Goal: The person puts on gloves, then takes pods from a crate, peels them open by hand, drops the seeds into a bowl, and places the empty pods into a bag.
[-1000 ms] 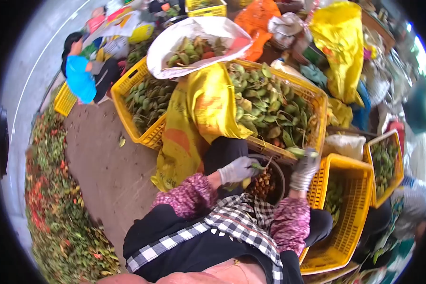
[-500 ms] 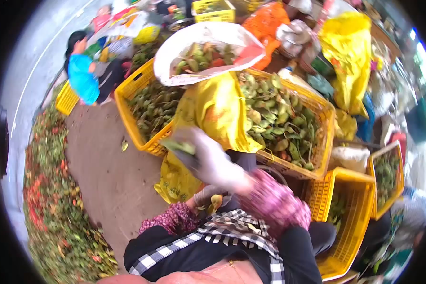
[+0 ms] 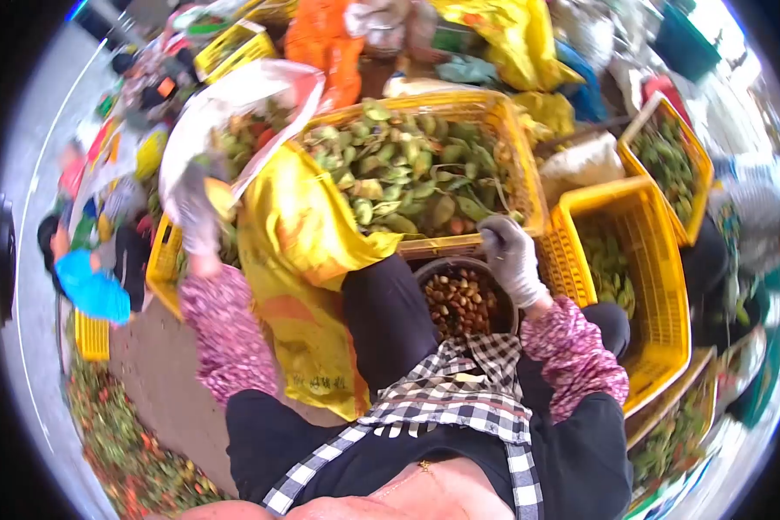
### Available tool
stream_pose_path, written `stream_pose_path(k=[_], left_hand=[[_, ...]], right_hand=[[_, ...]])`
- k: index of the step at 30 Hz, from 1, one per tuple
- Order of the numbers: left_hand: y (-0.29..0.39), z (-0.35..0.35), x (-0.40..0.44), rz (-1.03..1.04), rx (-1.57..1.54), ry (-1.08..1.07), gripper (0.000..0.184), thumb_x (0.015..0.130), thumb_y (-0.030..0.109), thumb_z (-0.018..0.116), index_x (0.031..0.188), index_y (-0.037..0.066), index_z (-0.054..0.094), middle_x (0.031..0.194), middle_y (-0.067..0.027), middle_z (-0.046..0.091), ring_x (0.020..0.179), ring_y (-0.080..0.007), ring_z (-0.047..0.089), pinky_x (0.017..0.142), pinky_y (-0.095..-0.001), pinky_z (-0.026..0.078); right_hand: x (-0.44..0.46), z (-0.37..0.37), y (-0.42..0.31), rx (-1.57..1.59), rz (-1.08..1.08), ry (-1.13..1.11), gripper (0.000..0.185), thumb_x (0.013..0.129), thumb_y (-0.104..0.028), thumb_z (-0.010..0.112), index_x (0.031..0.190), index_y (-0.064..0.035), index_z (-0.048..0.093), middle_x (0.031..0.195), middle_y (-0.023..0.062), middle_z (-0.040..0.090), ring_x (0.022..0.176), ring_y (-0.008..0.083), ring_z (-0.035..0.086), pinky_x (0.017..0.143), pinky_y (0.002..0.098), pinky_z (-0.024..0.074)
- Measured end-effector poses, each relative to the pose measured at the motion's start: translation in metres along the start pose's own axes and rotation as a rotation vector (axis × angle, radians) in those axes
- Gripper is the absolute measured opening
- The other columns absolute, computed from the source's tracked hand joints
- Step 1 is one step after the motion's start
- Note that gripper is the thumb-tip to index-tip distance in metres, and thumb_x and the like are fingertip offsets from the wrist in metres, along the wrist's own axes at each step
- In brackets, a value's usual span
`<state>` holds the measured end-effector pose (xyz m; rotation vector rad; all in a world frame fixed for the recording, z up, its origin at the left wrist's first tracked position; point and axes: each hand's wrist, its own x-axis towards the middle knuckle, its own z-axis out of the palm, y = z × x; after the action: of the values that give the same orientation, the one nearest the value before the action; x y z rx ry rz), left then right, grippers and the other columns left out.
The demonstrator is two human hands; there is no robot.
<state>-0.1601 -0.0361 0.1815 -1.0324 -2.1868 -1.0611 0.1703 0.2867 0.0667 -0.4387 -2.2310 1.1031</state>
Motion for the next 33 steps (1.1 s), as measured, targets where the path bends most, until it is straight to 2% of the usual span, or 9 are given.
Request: stream_pose_path(k=[3,4,7,11,16,22,24,25,33], left_hand=[[-0.081,0.021,0.089,-0.300,-0.036,-0.079,0.044,0.097,0.039,0.046,0.093,-0.001,0.063,0.082,-0.0126,0.065,0.077,-0.0220,0.060,0.072,-0.0350,0.047],[-0.128,0.032,0.109,0.159,0.580,-0.166,0.050,0.091,0.047,0.051,0.104,0.000,0.062,0.096,-0.0182,0.066,0.092,-0.0248,0.063,0.080,-0.0371,0.048],[-0.035,0.088,0.109,-0.215,1.313,-0.268,0.052,0.082,0.046,0.061,0.108,0.001,0.061,0.101,-0.0221,0.064,0.099,-0.0286,0.062,0.084,-0.0408,0.048],[0.041,0.243,0.049,0.258,0.482,-0.582,0.026,0.079,0.033,0.058,0.083,0.008,0.066,0.084,-0.0153,0.066,0.070,-0.0339,0.065,0.061,-0.0428,0.052],[0.143,0.375,-0.079,-0.237,0.520,-1.395,0.065,0.083,0.061,0.051,0.117,0.007,0.063,0.122,-0.0133,0.061,0.111,-0.0291,0.059,0.091,-0.0430,0.047],[0.059,0.441,-0.128,-0.464,0.119,-1.175,0.055,0.082,0.053,0.057,0.106,0.004,0.066,0.100,-0.0244,0.065,0.097,-0.0365,0.063,0.083,-0.0420,0.050],[0.111,0.382,-0.099,-1.059,-0.456,-1.002,0.040,0.088,0.040,0.055,0.095,0.003,0.065,0.088,-0.0233,0.065,0.090,-0.0365,0.063,0.072,-0.0375,0.051],[0.099,0.379,-0.109,-0.438,-0.342,-0.865,0.035,0.091,0.036,0.053,0.092,0.003,0.065,0.081,-0.0205,0.064,0.084,-0.0326,0.064,0.066,-0.0350,0.050],[0.209,0.276,-0.163,-1.127,-1.248,-0.516,0.031,0.098,0.026,0.046,0.093,0.000,0.061,0.078,0.0014,0.057,0.074,-0.0065,0.049,0.067,-0.0209,0.040]], right_hand=[[-0.058,-0.044,0.069,-0.139,0.205,0.084,0.009,0.083,-0.001,0.057,0.089,-0.0018,0.064,0.080,0.0125,0.063,0.069,0.0233,0.061,0.066,0.0312,0.0486],[-0.071,-0.053,0.078,-0.126,0.321,0.090,0.010,0.083,0.000,0.057,0.089,-0.0015,0.064,0.079,0.0114,0.064,0.068,0.0204,0.060,0.065,0.0302,0.0486],[-0.069,-0.056,0.081,0.036,0.419,0.135,0.011,0.082,0.002,0.056,0.089,-0.0001,0.063,0.079,0.0092,0.064,0.069,0.0161,0.060,0.065,0.0283,0.0489],[-0.051,-0.027,0.083,-0.005,0.248,0.174,0.012,0.082,0.002,0.057,0.090,-0.0009,0.064,0.081,0.0122,0.063,0.068,0.0201,0.061,0.064,0.0286,0.0492],[-0.048,-0.027,0.076,0.024,0.352,0.105,0.011,0.081,0.001,0.058,0.090,-0.0016,0.064,0.080,0.0138,0.062,0.066,0.0236,0.061,0.062,0.0299,0.0486],[-0.058,-0.026,0.070,0.053,0.280,0.061,0.011,0.080,0.000,0.058,0.088,-0.0009,0.064,0.083,0.0161,0.062,0.074,0.0322,0.062,0.067,0.0347,0.0502],[-0.055,-0.015,0.069,0.152,0.306,0.052,0.021,0.084,-0.008,0.062,0.103,-0.0008,0.059,0.087,0.0155,0.063,0.078,0.0289,0.064,0.070,0.0346,0.0506],[-0.048,-0.009,0.059,0.256,0.356,0.064,0.026,0.084,-0.011,0.063,0.107,-0.0006,0.057,0.089,0.0156,0.063,0.080,0.0282,0.064,0.071,0.0347,0.0507],[-0.030,0.059,0.062,0.532,0.379,0.189,0.038,0.085,-0.023,0.070,0.107,0.0028,0.054,0.089,0.0114,0.065,0.082,0.0157,0.059,0.074,0.0287,0.0490]])
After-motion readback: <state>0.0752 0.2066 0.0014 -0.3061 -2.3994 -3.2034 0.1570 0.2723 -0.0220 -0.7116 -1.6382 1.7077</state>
